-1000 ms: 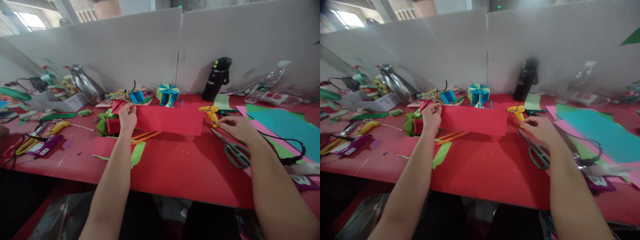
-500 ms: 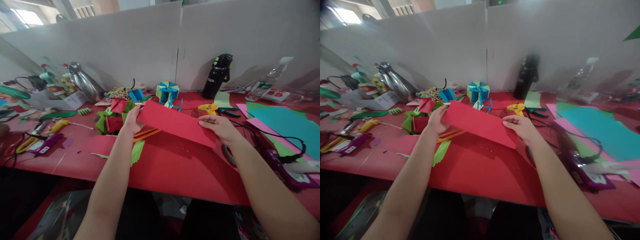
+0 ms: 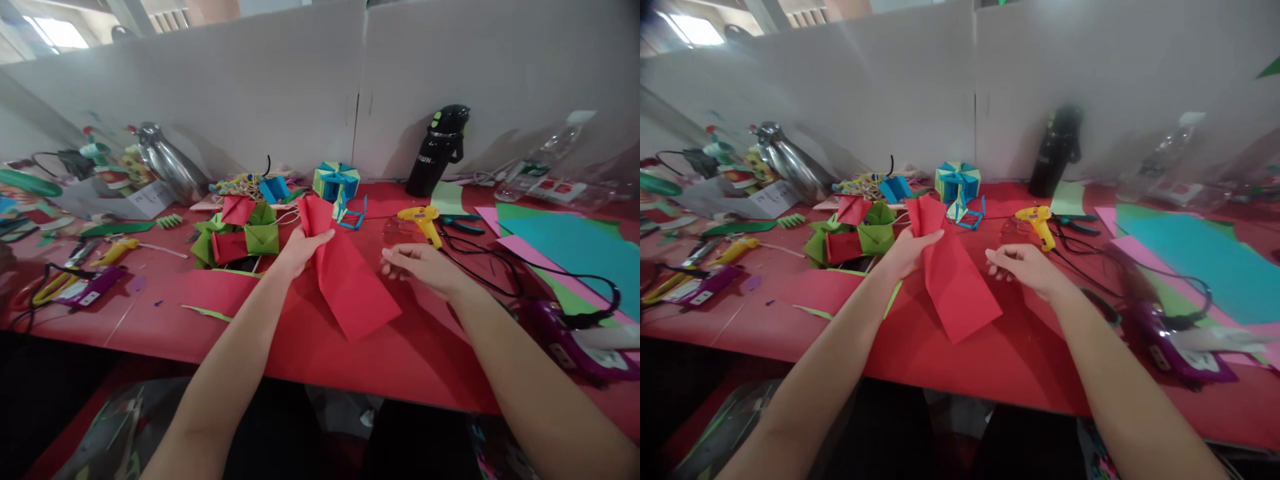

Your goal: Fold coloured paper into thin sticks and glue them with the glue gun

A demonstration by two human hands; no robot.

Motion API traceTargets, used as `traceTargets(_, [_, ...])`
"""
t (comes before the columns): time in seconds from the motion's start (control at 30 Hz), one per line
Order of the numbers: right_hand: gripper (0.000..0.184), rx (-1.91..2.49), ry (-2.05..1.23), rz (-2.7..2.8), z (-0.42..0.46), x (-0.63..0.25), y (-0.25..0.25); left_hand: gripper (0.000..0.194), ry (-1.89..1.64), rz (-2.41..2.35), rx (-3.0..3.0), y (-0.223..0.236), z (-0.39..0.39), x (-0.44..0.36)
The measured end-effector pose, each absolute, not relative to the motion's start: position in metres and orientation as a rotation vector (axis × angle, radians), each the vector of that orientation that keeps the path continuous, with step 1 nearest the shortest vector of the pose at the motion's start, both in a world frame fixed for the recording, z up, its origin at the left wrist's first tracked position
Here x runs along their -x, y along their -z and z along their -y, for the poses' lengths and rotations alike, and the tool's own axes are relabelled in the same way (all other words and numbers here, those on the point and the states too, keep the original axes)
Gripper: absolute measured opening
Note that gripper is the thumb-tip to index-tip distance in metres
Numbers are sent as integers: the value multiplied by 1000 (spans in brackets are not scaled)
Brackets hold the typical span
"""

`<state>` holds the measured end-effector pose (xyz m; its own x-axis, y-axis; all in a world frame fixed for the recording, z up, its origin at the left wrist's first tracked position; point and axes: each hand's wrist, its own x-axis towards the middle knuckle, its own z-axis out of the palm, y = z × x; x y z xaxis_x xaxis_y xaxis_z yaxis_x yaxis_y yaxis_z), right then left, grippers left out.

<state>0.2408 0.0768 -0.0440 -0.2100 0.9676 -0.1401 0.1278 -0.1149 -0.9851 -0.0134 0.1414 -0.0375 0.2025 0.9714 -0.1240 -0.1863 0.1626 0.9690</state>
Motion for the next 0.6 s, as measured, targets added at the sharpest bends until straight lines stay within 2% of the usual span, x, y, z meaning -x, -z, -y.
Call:
traceTargets(0.13, [50, 1193, -1323, 1329, -76, -223, 45, 47, -788, -940, -1300, 29, -119, -1])
traceTargets(0.3, [55, 1350, -1245, 1240, -78, -203, 52, 49, -604, -906, -1491, 19, -94, -17])
traceTargets(0.37, [50, 1336, -1245, 1158, -80, -200, 55, 48, -580, -942, -1467, 21, -93, -18])
traceTargets(0.5, [21, 1274, -1291, 934, -86, -208, 58, 42, -723, -1076, -1446, 36, -109, -10])
traceTargets(0.6, [19, 1320, -1303, 886, -90, -222, 59, 37, -791, -1283, -1625, 46, -125, 1])
